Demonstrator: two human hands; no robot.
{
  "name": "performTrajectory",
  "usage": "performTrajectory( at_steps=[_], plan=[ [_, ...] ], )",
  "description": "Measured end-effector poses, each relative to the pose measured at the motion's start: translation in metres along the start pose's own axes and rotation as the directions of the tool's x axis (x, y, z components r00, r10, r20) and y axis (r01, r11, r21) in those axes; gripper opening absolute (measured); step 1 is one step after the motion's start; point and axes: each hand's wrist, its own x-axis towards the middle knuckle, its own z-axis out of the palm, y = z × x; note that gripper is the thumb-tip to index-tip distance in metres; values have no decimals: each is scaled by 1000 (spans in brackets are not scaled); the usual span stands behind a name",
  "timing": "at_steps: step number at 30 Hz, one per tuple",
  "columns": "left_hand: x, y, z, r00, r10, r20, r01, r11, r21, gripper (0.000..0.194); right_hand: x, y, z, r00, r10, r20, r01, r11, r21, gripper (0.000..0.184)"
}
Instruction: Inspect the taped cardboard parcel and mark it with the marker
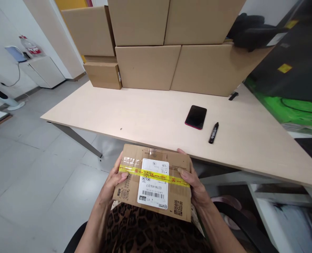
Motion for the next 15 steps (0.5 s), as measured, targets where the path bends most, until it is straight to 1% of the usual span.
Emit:
performTrajectory(
  at_steps=[3, 5, 6, 8, 10, 11, 12, 13, 15],
  plan=[
    [0, 0, -3, 1000, 3, 21, -4, 999, 43, 88, -1, -2, 4, 999, 3, -43, -2, 1000, 29, 71],
    [-1, 0, -9, 996, 54, 73, -62, 993, 101, 84, 1, -6, 5, 996, 19, -93, -15, 999, 49, 64],
    [-2, 1, -13, 988, 95, 119, -111, 984, 138, 88, 2, -8, 5, 993, 51, -106, -46, 997, 55, 59],
    [-4, 1, -19, 955, 177, 239, -232, 946, 225, 105, 4, -14, 6, 980, 170, -103, -165, 985, 55, 48],
    [-5, 1, -22, 914, 244, 323, -351, 875, 333, 121, 6, -20, 6, 954, 293, -63, -291, 956, 30, 46],
    [-5, 0, -22, 905, 272, 326, -388, 841, 377, 123, 6, -23, 7, 944, 327, -37, -327, 945, 6, 48],
    [-4, -1, -21, 906, 301, 298, -405, 822, 400, 120, 6, -26, 8, 941, 338, -9, -338, 941, -23, 50],
    [-4, -2, -19, 910, 332, 250, -409, 820, 399, 113, 6, -28, 10, 945, 326, 25, -324, 944, -56, 54],
    [-3, -4, -14, 915, 375, 151, -404, 849, 339, 96, 4, -32, 15, 959, 264, 100, -252, 961, -118, 61]
  ],
)
